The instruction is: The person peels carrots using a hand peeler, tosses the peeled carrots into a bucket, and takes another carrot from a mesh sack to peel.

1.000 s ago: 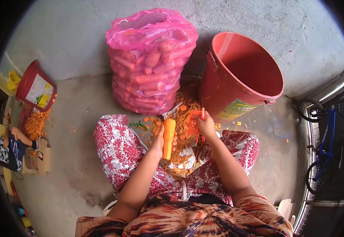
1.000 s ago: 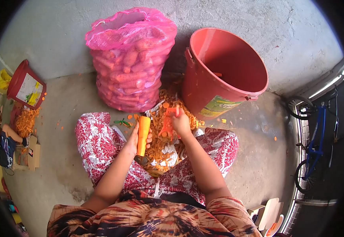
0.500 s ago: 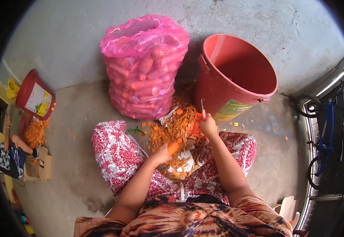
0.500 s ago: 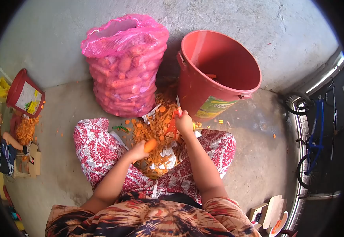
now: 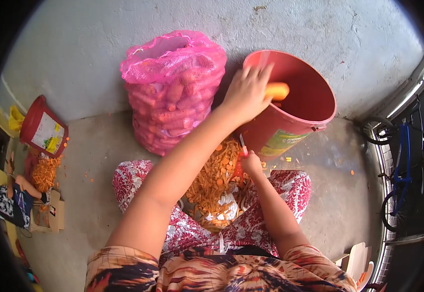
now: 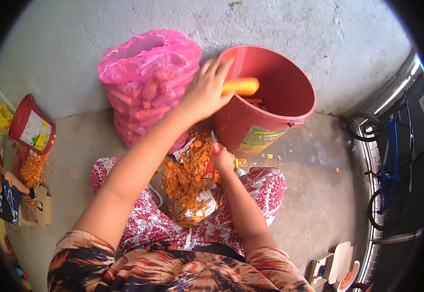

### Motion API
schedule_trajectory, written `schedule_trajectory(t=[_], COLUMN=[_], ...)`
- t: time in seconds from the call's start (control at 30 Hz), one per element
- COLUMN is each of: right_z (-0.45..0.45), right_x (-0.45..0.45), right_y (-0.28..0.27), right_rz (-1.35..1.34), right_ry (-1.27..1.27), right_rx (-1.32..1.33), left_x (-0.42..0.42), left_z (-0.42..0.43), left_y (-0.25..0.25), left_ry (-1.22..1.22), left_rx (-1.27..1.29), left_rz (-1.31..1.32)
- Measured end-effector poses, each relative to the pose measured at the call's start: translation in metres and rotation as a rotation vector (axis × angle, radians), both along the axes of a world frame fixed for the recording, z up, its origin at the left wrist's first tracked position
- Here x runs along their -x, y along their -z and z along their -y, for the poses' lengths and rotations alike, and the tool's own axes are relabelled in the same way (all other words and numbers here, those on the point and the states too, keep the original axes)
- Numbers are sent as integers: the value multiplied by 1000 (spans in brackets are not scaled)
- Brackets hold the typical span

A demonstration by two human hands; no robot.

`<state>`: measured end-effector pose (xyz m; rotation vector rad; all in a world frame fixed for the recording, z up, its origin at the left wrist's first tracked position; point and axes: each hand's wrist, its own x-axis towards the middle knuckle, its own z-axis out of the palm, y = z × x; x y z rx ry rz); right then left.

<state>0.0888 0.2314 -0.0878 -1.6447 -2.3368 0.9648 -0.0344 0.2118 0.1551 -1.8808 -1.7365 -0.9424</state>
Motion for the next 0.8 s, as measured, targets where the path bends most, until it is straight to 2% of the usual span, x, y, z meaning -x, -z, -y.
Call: schedule_trajectory(t=[0.03,0.17,0.27,0.33,0.4,0.47,0.53,0.6,0.63,0.73,0.8], right_z=[2,10,16,16,13,10,11,11,10,11,9], right_x=[-1,2,8,11,12,14,20,28,33,50,67], right_y=[-7,-31,-50,-60,-63,-66,-71,-73,-69,-66,-67], right_rz=[-43,-206,-261,-341,-379,-385,-410,-457,-385,-441,-365], right_ry=[-19,-116,-132,-127,-117,-110,-114,-129,-151,-215,-248], right_rx=[-3,-35,-39,-30,-11,2,37,84,113,180,178], left_x=[0,9,63,122,187,252,294,334,351,383,370], left_z=[-14,-27,-41,-52,-46,-41,-31,-32,-33,-49,-52], left_y=[-24,-55,-29,3,21,35,39,41,46,61,59], left_ry=[63,37,-51,-192,-467,-624,-597,-566,-549,-614,-674], left_rx=[-163,-271,-167,-34,172,256,267,365,415,769,757], left_rz=[-21,-96,-5,50,59,101,83,291,396,311,177])
